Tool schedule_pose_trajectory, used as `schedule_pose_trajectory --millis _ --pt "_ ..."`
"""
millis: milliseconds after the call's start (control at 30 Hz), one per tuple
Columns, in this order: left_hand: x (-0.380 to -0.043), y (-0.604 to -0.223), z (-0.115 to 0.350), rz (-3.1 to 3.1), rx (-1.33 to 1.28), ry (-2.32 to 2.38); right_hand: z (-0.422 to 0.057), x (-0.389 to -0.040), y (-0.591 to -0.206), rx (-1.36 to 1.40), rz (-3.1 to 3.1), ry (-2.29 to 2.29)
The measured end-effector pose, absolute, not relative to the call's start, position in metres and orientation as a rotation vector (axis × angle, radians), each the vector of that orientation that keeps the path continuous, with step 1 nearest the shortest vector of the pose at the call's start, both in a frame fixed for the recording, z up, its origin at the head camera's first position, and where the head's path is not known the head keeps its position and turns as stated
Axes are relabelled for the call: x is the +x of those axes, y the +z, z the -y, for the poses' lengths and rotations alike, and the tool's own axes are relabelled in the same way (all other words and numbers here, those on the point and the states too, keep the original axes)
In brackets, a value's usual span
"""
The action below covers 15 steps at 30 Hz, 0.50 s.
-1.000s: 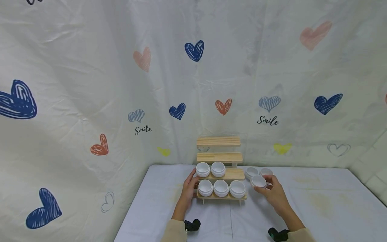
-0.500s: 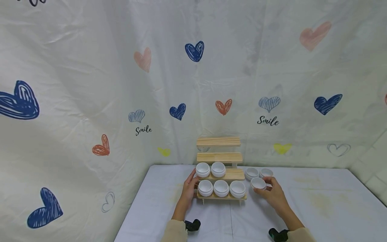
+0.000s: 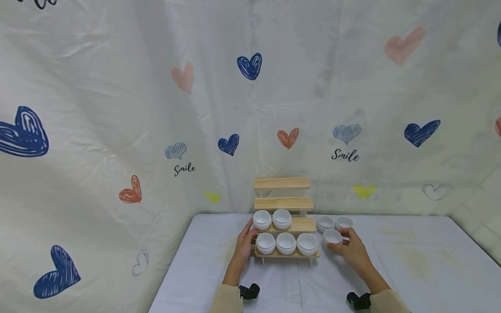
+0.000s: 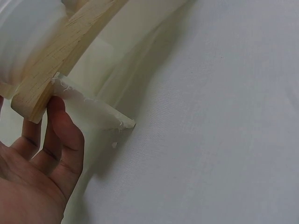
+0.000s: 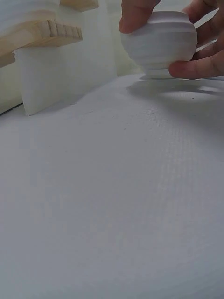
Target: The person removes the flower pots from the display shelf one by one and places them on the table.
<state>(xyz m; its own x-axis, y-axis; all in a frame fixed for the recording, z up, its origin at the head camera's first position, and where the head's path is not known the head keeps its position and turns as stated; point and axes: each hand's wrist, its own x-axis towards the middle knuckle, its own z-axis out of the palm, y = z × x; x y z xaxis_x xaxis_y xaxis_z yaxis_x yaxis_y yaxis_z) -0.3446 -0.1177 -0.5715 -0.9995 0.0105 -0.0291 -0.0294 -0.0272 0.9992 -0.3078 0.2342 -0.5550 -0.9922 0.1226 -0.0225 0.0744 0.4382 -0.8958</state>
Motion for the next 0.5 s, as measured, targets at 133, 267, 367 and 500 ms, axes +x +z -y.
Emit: schedule_pose_trajectory --millis 133,267,367,500 --pt "-0.3448 -0.5714 0.1183 -2.169 -0.024 2.236 -0.2345 -0.3111 -0.5553 -0.177 2.646 1.601" --pt "-0.3432 -0.5678 0.1179 -2.162 -0.025 2.229 -0.2342 -0.3133 -0.5546 -0.177 2.668 1.571" --pt "-0.3419 -0.5659 0.1174 -2.161 -0.028 2.226 -0.2334 -0.3141 -0.5545 -0.184 2.682 1.556" --pt "-0.3413 -0.5663 0.1176 -2.164 -0.033 2.226 -0.2324 -0.3149 -0.5553 -0.19 2.694 1.54"
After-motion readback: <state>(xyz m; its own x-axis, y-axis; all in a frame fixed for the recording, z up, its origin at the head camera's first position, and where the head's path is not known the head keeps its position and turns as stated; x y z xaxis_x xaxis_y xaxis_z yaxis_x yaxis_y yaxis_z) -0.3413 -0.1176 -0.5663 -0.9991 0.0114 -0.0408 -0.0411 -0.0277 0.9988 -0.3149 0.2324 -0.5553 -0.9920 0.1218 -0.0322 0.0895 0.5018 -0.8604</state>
